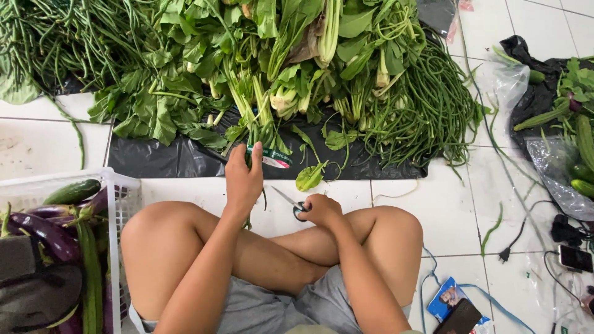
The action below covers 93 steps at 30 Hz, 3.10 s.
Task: Gathering long beans into bunches and securing them with plastic ties and scissors.
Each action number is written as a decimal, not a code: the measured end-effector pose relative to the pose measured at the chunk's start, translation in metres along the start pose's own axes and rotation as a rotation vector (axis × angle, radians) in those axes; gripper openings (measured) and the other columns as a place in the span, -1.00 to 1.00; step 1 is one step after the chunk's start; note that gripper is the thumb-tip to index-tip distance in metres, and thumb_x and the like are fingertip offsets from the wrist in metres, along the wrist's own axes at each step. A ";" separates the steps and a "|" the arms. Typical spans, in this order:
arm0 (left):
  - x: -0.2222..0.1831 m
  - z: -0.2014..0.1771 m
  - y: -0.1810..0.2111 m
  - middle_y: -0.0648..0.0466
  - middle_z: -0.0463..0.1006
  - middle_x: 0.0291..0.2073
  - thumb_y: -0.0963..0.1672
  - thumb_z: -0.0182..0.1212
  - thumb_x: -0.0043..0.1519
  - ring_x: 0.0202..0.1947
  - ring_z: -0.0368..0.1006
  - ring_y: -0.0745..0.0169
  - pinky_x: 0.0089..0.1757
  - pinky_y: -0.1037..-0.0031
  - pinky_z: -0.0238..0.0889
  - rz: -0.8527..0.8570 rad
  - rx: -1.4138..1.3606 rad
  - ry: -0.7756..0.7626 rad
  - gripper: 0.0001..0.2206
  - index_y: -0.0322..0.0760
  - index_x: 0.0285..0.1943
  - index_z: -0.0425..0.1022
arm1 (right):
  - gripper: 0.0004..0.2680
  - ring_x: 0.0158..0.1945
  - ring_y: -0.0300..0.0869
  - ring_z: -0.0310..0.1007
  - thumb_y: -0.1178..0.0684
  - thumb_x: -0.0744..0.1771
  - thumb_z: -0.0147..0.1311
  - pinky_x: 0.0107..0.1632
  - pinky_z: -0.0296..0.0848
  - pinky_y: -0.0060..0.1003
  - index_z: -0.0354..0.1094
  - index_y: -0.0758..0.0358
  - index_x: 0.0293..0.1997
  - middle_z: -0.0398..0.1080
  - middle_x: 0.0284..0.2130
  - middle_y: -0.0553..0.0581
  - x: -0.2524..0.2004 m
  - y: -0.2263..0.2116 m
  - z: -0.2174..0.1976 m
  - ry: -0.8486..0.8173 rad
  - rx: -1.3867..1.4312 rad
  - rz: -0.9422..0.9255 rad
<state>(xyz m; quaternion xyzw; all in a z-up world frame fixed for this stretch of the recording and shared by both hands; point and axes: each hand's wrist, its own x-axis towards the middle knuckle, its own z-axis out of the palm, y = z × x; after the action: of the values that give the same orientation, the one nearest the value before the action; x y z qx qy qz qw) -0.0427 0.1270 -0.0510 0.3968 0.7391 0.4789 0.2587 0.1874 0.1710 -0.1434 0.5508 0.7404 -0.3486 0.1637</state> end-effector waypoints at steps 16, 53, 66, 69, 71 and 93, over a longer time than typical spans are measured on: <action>-0.016 -0.003 0.032 -0.55 0.08 0.38 0.16 -0.27 0.46 0.46 -0.05 -0.47 0.30 -0.11 0.05 -0.222 -0.116 -0.177 -0.24 -0.74 0.45 0.00 | -0.60 -0.43 -0.28 0.13 -0.34 0.44 -0.30 -0.23 0.31 -0.36 0.19 0.24 -0.22 0.23 -0.37 0.08 -0.062 -0.048 -0.008 -0.493 1.213 -0.636; -0.015 0.031 -0.010 -0.40 0.48 -0.38 0.08 -0.17 0.48 -0.42 0.60 -0.17 -0.33 0.10 0.42 -0.090 -0.053 -0.160 -0.46 -0.63 0.01 0.28 | -0.62 -0.61 -0.24 0.17 -0.25 0.49 -0.42 -0.34 0.13 -0.32 0.24 0.23 -0.20 0.33 -0.40 0.15 -0.043 -0.059 0.023 -0.244 1.231 -0.555; -0.018 0.022 0.017 -0.54 0.42 0.11 0.10 -0.19 0.48 0.19 0.38 -0.47 0.06 -0.11 0.33 -0.109 0.043 -0.197 -0.34 -0.74 0.35 0.21 | -0.64 -0.74 -0.23 0.19 -0.22 0.49 -0.34 -0.45 0.03 -0.36 0.24 0.24 -0.27 0.35 -0.50 0.17 -0.044 -0.063 0.024 -0.179 1.303 -0.502; -0.016 0.021 0.016 -0.53 0.36 0.20 0.11 -0.22 0.48 0.24 0.34 -0.44 0.10 -0.10 0.34 -0.122 0.038 -0.220 -0.32 -0.71 0.40 0.16 | -0.64 -0.76 -0.22 0.18 -0.22 0.49 -0.32 -0.52 0.04 -0.41 0.22 0.26 -0.27 0.31 -0.51 0.19 -0.040 -0.062 0.030 -0.168 1.324 -0.495; -0.017 0.019 0.018 -0.54 0.35 0.22 0.11 -0.23 0.48 0.25 0.33 -0.44 0.10 -0.12 0.33 -0.120 0.034 -0.228 -0.32 -0.73 0.40 0.14 | -0.64 -0.77 -0.22 0.19 -0.22 0.49 -0.31 -0.53 0.04 -0.41 0.22 0.26 -0.27 0.31 -0.51 0.18 -0.038 -0.061 0.034 -0.164 1.321 -0.503; 0.006 0.014 -0.003 -0.14 0.56 -0.32 0.01 0.14 0.43 -0.14 0.57 -0.01 -0.05 0.07 0.39 -0.088 -0.337 -0.152 -0.66 -0.42 0.03 0.46 | -0.74 -0.18 0.07 0.58 -0.14 0.41 -0.12 -0.11 0.49 -0.05 0.41 0.23 -0.04 0.53 -0.24 0.24 -0.015 -0.031 0.023 0.072 -0.050 -0.019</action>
<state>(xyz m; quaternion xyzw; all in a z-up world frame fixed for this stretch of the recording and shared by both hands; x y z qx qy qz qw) -0.0364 0.1381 -0.0598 0.3504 0.6432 0.5528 0.3974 0.1601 0.1398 -0.1392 0.5516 0.7596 -0.3115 0.1475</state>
